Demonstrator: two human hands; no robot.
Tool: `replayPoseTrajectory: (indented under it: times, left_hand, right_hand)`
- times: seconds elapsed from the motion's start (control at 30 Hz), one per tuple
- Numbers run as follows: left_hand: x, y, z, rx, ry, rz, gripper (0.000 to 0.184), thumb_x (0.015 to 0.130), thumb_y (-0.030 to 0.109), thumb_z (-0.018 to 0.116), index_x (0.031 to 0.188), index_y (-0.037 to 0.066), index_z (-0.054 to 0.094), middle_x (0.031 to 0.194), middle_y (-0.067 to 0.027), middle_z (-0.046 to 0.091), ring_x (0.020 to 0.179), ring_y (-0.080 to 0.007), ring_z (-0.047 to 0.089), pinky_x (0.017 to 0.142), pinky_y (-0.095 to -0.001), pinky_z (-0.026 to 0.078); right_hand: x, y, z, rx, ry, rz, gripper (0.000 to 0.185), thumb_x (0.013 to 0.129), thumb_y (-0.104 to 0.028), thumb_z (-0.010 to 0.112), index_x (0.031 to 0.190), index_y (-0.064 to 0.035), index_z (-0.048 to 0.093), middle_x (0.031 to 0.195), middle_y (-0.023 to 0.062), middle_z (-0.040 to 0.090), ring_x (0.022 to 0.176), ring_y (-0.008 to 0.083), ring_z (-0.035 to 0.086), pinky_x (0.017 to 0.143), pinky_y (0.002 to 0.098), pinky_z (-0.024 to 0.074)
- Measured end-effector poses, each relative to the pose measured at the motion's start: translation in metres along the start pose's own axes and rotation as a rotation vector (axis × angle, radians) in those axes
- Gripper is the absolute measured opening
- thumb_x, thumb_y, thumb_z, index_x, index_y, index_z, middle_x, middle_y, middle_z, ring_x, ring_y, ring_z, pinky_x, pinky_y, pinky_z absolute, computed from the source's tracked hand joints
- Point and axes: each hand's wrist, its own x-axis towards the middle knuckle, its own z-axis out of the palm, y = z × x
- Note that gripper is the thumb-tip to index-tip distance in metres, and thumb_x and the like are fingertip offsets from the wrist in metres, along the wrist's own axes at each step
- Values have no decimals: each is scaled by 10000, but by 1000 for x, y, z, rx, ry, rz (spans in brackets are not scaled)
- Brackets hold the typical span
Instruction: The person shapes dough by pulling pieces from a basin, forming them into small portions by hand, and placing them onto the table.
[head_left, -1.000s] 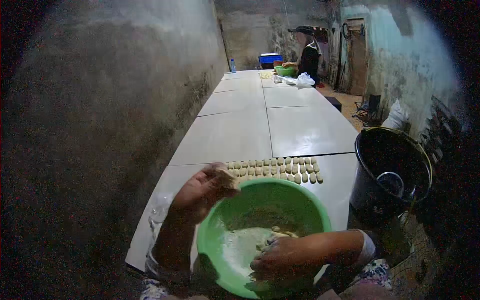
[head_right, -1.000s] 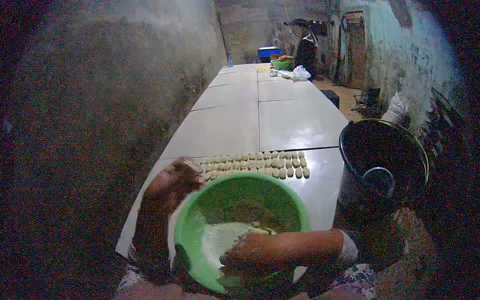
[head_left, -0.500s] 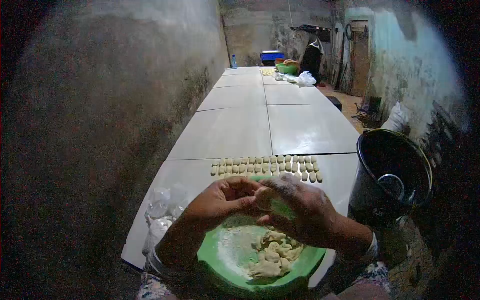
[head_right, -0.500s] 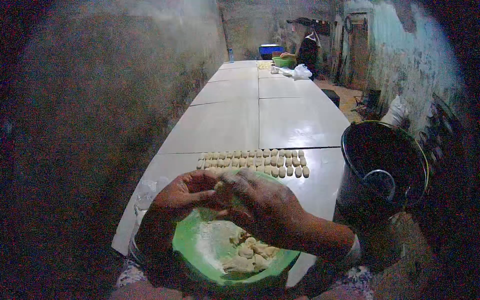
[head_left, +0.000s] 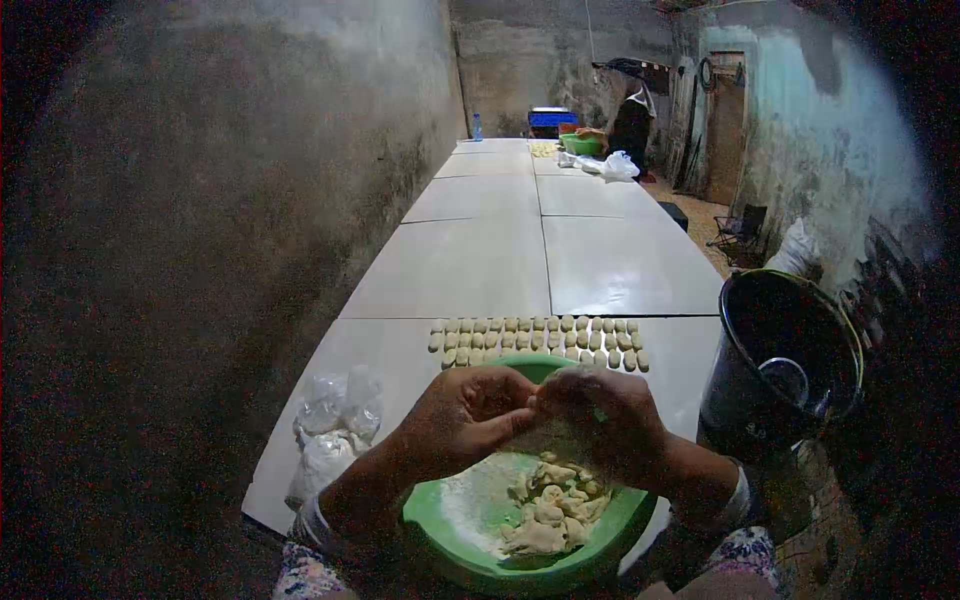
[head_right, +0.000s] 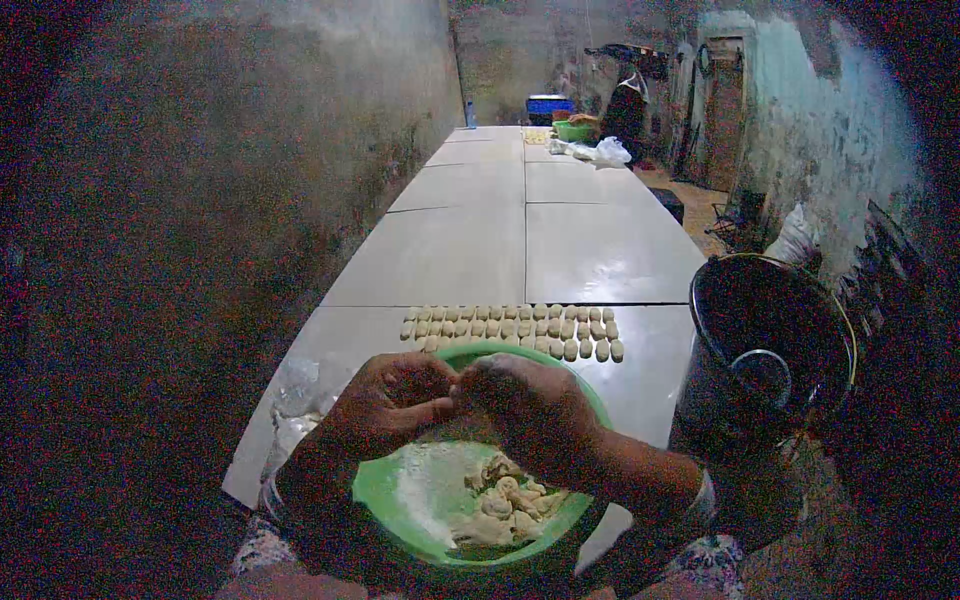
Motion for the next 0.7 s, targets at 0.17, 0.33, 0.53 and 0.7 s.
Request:
replayPoseTrajectory:
  times: [0.17, 0.33, 0.53, 0.7]
  left_hand:
    - [0, 6, 2, 119, 144, 17, 144, 894, 73, 566, 974, -46, 571, 939, -96, 642, 873, -132, 619, 798, -274, 509]
    - [0, -4, 2, -5, 143, 47, 154, 902, 72, 544, 1000, -45, 524, 949, -103, 621, 865, -147, 621, 799, -304, 522]
    - [-4, 0, 0, -69, 49, 20, 200, 858, -71, 496, 1053, -52, 536, 1032, -120, 609, 979, -168, 591, 899, -323, 473]
    - [-6, -3, 1, -102, 47, 53, 227, 815, -64, 599, 1039, -63, 564, 1041, -129, 627, 980, -170, 605, 904, -325, 482]
  right_hand:
    - [2, -11, -1, 273, -23, 233, 243, 852, -108, 595, 1081, -65, 526, 916, 157, 614, 822, 316, 631, 697, 365, 508]
    - [4, -15, 0, -2, 39, 257, 239, 820, -67, 638, 1022, -32, 514, 882, 172, 582, 795, 330, 621, 651, 371, 494]
    - [1, -2, -10, -11, 119, 22, 76, 827, -63, 641, 859, 0, 615, 787, 98, 634, 705, 153, 631, 608, 301, 504]
    - [2, 1, -18, 69, -20, 221, 92, 799, -20, 658, 879, -2, 618, 790, 85, 632, 708, 152, 633, 620, 292, 507]
